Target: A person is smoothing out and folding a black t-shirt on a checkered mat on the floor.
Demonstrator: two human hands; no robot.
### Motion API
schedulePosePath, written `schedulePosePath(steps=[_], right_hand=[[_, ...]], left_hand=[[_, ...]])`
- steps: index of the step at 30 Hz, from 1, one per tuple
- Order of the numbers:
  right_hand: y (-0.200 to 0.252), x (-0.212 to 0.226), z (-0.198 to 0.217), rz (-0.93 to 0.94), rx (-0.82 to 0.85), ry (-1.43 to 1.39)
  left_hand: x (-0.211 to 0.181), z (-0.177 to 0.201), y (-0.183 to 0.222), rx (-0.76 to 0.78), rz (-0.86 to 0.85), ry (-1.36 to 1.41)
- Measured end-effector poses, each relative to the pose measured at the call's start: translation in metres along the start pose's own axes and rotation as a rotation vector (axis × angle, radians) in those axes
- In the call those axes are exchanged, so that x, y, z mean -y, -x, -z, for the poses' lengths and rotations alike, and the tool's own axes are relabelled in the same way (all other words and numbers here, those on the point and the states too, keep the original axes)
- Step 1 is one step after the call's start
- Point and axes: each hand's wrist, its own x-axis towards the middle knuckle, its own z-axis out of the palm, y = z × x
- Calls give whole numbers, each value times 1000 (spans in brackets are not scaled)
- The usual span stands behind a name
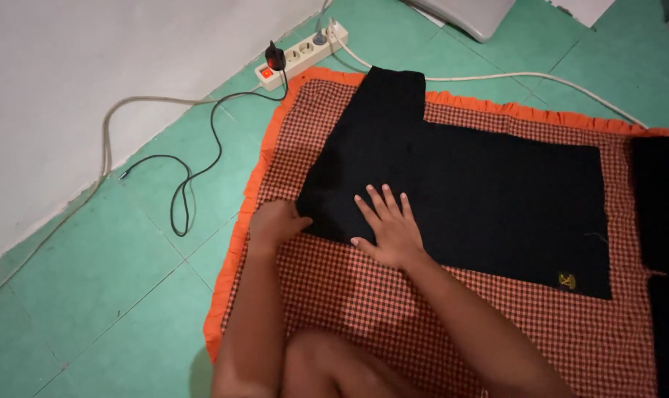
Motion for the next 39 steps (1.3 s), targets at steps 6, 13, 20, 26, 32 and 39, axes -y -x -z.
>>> schedulePosePath(steps=[6, 13, 20, 26, 32, 39], right_hand=[[-3, -5, -12, -15, 21, 88], [-2, -5, -6, -52, 62, 101], [-21, -54, -32, -131, -357, -104], [-69, -131, 5, -653, -372, -177], [-106, -172, -12, -690, -159, -297], [-85, -143, 44, -724, -278, -583]], left_hand=[[-34, -46, -21, -900, -464, -260], [-59, -98, -11, -771, -653, -101], [-55, -62, 15, -386, -410, -269], [-52, -72, 7, -432, -400, -320], [-46, -82, 0, -510, -436, -291], [-44, -87, -3, -523, -436, -272]])
